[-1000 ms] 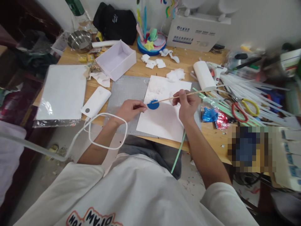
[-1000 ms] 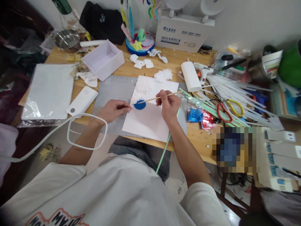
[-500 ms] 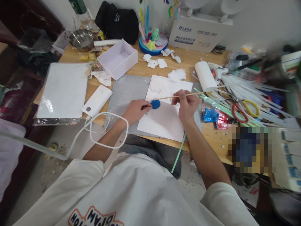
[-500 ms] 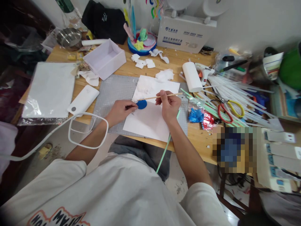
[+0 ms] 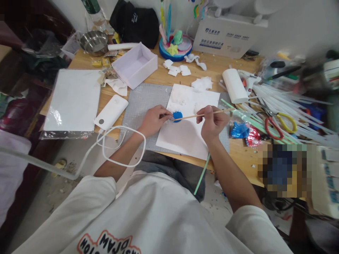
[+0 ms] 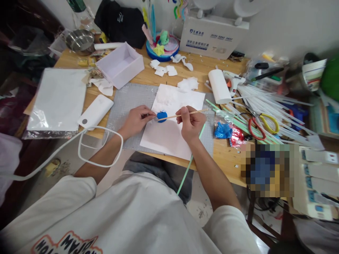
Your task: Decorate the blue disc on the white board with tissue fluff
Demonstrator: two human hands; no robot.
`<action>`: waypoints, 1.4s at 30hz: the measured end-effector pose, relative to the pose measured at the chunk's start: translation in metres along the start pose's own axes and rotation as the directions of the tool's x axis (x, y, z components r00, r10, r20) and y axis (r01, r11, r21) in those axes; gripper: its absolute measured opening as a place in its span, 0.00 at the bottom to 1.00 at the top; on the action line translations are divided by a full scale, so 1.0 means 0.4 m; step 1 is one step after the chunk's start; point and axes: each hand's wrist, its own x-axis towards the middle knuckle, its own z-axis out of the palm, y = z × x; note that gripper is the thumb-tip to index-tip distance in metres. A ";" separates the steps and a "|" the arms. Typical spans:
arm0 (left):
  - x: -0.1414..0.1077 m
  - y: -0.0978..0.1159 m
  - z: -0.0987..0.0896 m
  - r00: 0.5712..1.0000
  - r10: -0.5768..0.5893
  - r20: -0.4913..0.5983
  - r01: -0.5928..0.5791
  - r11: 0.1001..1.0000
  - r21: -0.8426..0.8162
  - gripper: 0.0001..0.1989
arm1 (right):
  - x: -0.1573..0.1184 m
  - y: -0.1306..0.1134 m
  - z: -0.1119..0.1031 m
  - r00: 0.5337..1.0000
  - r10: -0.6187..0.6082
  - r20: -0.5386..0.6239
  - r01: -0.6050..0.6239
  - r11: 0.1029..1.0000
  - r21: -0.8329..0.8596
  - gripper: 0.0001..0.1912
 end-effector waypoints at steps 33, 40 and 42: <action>0.017 -0.014 -0.005 0.999 -0.050 0.008 0.049 0.996 0.069 0.06 | -0.023 -0.009 0.005 0.934 -0.279 0.223 0.337 0.896 -0.290 0.24; 0.021 -0.015 -0.003 0.999 -0.048 0.013 0.047 0.996 0.080 0.06 | -0.021 -0.019 0.008 0.920 -0.297 0.258 0.363 0.893 -0.266 0.20; 0.022 -0.017 -0.002 0.999 -0.043 0.014 0.042 0.996 0.082 0.07 | -0.019 -0.025 0.013 0.902 -0.333 0.274 0.405 0.872 -0.275 0.18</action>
